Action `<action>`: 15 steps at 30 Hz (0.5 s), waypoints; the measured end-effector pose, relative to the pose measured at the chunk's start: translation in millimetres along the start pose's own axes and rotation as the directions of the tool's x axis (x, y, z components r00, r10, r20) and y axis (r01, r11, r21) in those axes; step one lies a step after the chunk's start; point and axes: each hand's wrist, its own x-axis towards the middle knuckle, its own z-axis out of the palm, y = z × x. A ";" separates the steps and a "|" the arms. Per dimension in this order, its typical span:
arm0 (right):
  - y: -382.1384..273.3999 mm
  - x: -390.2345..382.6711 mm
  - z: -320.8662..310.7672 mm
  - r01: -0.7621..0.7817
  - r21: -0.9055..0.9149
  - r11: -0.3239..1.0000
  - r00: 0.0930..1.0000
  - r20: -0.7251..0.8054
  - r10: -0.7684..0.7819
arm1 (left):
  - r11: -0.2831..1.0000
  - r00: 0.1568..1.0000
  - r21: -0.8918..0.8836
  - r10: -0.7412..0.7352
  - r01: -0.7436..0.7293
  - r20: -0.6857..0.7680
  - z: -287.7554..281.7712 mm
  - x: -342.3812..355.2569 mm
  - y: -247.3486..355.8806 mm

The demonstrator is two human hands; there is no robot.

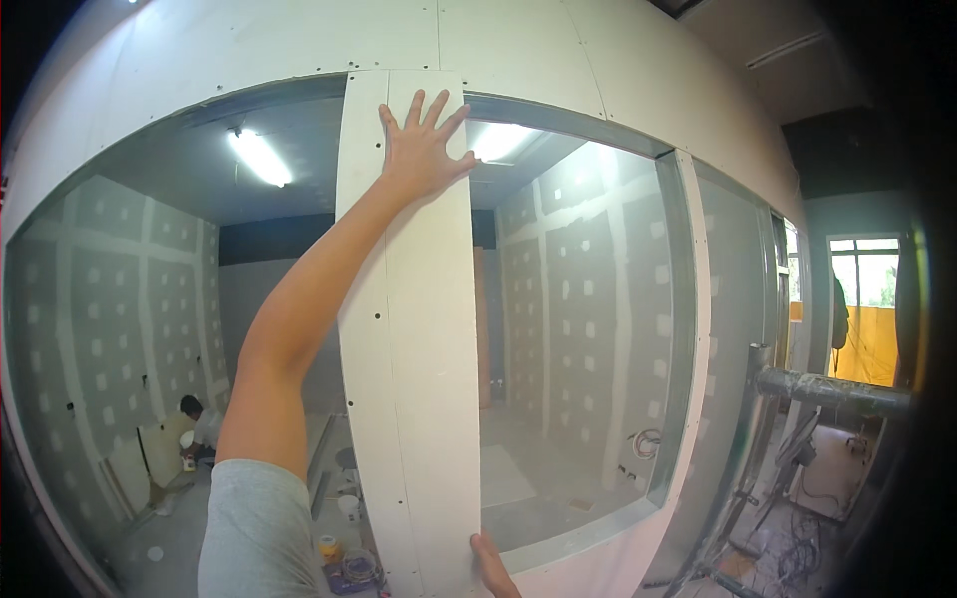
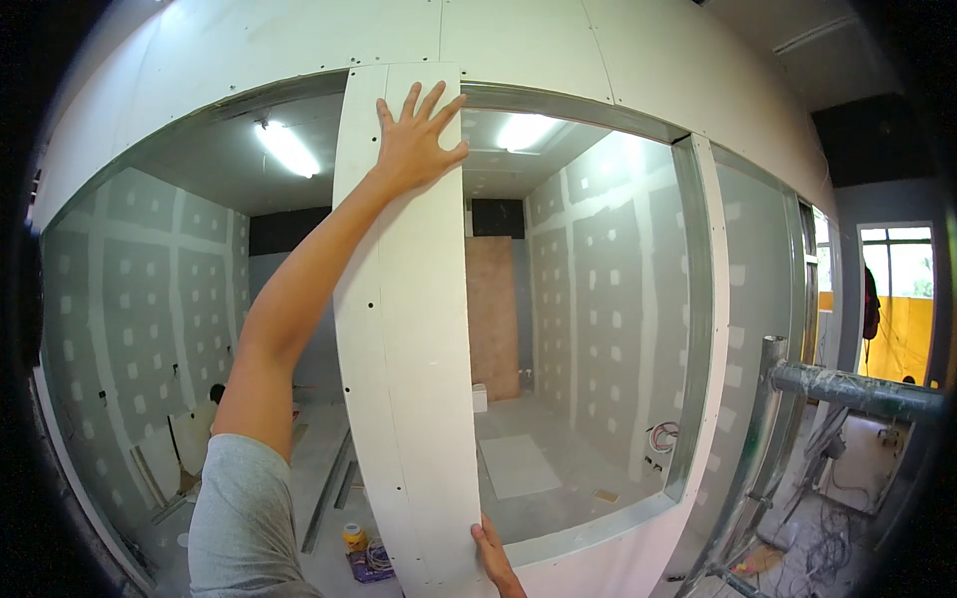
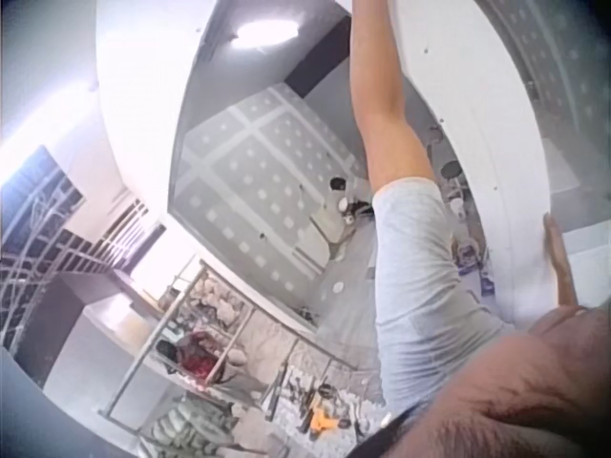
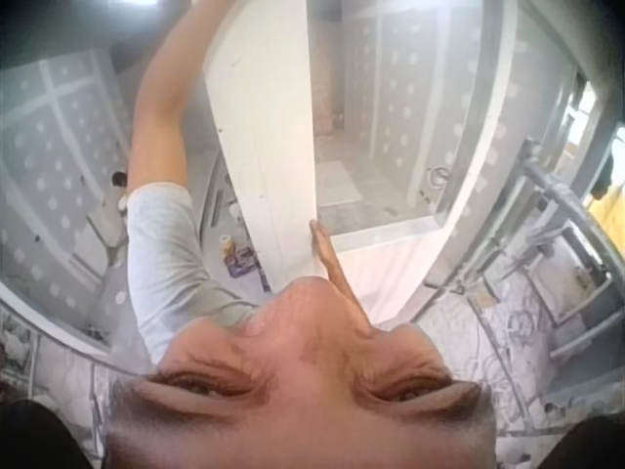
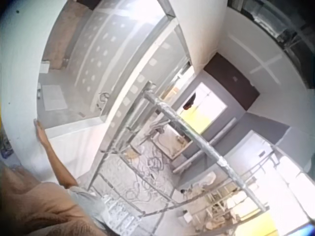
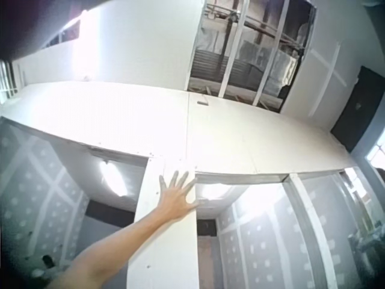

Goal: Measuring, cutting, and drilling drywall panels into a metal frame.

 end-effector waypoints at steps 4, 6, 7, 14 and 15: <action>0.0 2.3 -5.8 -0.032 0.073 0.997 0.999 0.030 0.029 | 1.000 0.999 0.002 -0.010 0.010 0.033 -2.7 0.5 5.1; -13.4 -1.3 -6.4 -0.064 0.208 0.976 0.997 0.065 0.051 | 1.000 0.999 0.029 -0.012 0.011 0.039 -4.5 0.9 3.6; -20.4 -4.3 -5.6 -0.096 0.340 0.936 0.993 0.092 0.068 | 1.000 0.999 0.023 -0.012 0.011 0.047 -5.0 1.7 4.1; -20.3 -6.8 4.4 -0.091 0.466 0.880 0.995 0.015 0.095 | 0.999 0.999 -0.001 0.037 -0.037 -0.003 -1.4 -4.0 -3.1; -21.3 -7.1 3.9 -0.106 0.516 0.850 0.994 0.020 0.111 | 0.999 0.999 -0.009 0.045 -0.045 0.001 -1.3 -4.5 -5.5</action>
